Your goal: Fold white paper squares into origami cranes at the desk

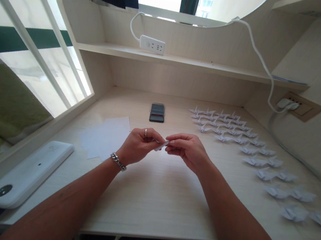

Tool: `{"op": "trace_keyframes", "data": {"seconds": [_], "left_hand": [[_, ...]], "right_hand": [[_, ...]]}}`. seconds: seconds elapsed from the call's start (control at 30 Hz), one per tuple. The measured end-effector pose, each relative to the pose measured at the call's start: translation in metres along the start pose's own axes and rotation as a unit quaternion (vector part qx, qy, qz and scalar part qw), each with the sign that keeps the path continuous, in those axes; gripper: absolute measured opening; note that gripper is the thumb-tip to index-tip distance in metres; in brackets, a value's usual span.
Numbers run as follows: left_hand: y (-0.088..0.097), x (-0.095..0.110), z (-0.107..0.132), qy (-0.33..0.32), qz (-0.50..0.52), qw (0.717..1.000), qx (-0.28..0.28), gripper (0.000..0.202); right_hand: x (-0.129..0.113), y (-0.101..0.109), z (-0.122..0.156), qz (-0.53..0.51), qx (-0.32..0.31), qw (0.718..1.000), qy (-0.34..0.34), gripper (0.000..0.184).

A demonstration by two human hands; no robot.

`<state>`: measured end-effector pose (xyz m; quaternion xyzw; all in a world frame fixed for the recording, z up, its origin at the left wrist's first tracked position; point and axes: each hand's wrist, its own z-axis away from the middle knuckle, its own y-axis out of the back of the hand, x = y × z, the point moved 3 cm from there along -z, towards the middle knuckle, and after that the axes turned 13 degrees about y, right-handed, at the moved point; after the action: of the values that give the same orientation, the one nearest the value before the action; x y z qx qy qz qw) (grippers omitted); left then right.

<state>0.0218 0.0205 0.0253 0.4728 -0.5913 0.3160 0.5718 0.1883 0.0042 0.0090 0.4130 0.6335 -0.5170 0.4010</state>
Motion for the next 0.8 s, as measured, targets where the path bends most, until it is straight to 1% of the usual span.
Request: {"op": "trace_keyframes", "data": {"seconds": [0.1,0.27,0.37,0.47,0.57,0.67,0.8], "left_hand": [[0.0,0.0,0.0,0.008,0.003,1.0,-0.001,0.008],[0.0,-0.003,-0.001,0.014,-0.004,1.0,0.003,0.006],[-0.001,-0.005,-0.001,0.017,-0.018,1.0,-0.002,0.006],[-0.002,-0.005,-0.001,0.017,-0.026,0.999,-0.009,0.006],[-0.002,-0.006,-0.001,0.021,-0.029,0.999,-0.014,0.006],[-0.002,-0.007,-0.002,0.031,-0.022,0.999,-0.02,0.006],[-0.003,-0.01,-0.004,0.052,0.02,0.998,-0.027,0.008]], "right_hand": [[-0.002,0.0,0.001,-0.002,-0.006,1.0,-0.012,0.016],[-0.002,0.0,0.001,-0.006,-0.013,1.0,-0.009,0.017],[0.001,-0.001,0.001,0.031,-0.015,0.999,-0.009,0.018],[0.003,-0.002,0.002,0.07,-0.03,0.997,-0.003,0.023],[0.006,-0.002,0.001,0.078,-0.04,0.996,0.0,0.028],[0.006,-0.002,0.0,0.083,-0.03,0.996,0.003,0.031],[0.005,-0.003,0.001,0.084,-0.013,0.996,0.006,0.033]]}}
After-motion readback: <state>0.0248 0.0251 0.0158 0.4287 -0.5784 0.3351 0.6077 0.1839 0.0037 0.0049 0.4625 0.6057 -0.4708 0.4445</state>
